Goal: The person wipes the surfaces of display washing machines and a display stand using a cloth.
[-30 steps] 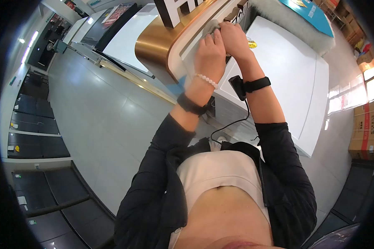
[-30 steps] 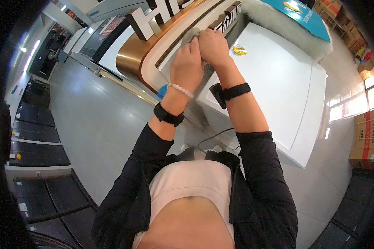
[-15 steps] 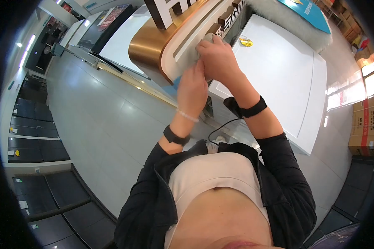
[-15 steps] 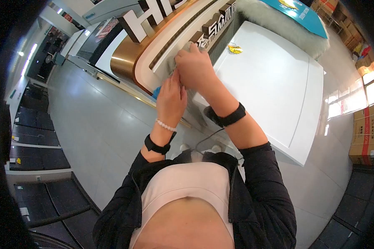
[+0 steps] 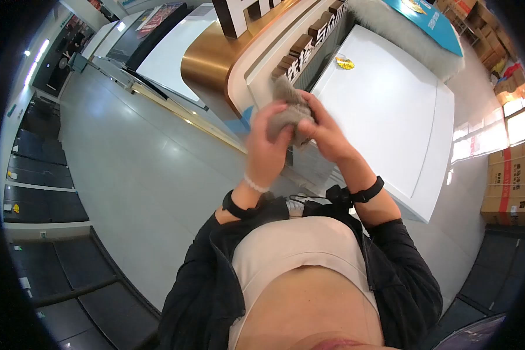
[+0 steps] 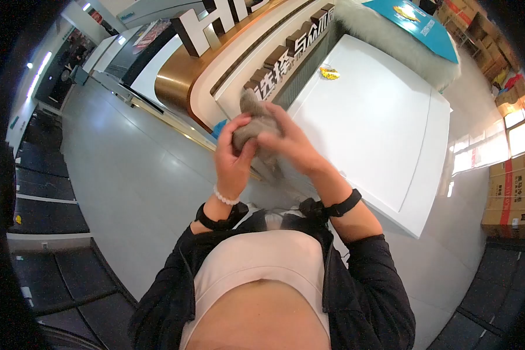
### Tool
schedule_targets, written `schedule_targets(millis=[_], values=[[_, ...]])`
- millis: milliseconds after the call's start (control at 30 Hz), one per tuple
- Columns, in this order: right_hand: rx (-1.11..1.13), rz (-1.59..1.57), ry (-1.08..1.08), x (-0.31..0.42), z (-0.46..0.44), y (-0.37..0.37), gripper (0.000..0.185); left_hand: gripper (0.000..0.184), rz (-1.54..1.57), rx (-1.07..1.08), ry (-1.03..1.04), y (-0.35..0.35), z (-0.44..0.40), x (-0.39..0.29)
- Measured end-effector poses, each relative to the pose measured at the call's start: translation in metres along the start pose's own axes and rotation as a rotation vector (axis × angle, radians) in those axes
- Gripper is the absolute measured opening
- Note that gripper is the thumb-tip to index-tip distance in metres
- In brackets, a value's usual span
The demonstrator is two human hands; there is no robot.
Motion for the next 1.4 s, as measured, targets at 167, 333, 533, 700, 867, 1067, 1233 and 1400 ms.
schedule_targets(millis=[167, 333, 533, 700, 867, 1067, 1233, 1400], values=[[-0.090, 0.314, -0.095, 0.011, -0.035, -0.018, 0.048, 0.045, -0.034, 0.148, -0.026, 0.010, -0.032, -0.015], [-0.195, 0.935, -0.627, 0.037, -0.094, -0.013, 0.048, 0.055, -0.442, -0.041, 0.219, 0.024, -0.057, -0.016], [-0.058, 1.308, -0.239, 0.052, -0.099, -0.031, 0.048, 0.049, -0.562, -0.020, 0.213, 0.017, -0.044, 0.010], [-0.038, 1.180, -0.389, 0.049, -0.114, -0.028, 0.042, 0.046, -0.537, -0.036, 0.247, 0.022, -0.041, 0.018], [0.051, 1.451, -0.286, 0.056, -0.119, -0.030, 0.041, 0.045, -0.531, -0.047, 0.258, 0.020, -0.049, 0.012], [0.093, 1.383, -0.312, 0.053, -0.118, -0.026, 0.044, 0.042, -0.548, -0.037, 0.246, 0.023, -0.063, 0.007], [-0.242, 1.430, -0.186, 0.092, -0.141, -0.048, 0.047, 0.039, -0.511, 0.009, 0.225, 0.023, -0.070, 0.003], [-0.291, 1.484, -0.414, 0.046, -0.216, -0.091, 0.049, 0.037, -0.530, 0.045, 0.331, 0.047, -0.078, 0.000]])
Point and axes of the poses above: each hand's wrist, its own z-axis away from the middle knuckle, its own y-axis out of the palm, x = y × z, the point moved 2 cm from there along -z, towards the middle knuckle, and after that the axes turned 6 degrees about -x, right-handed, at the moved point
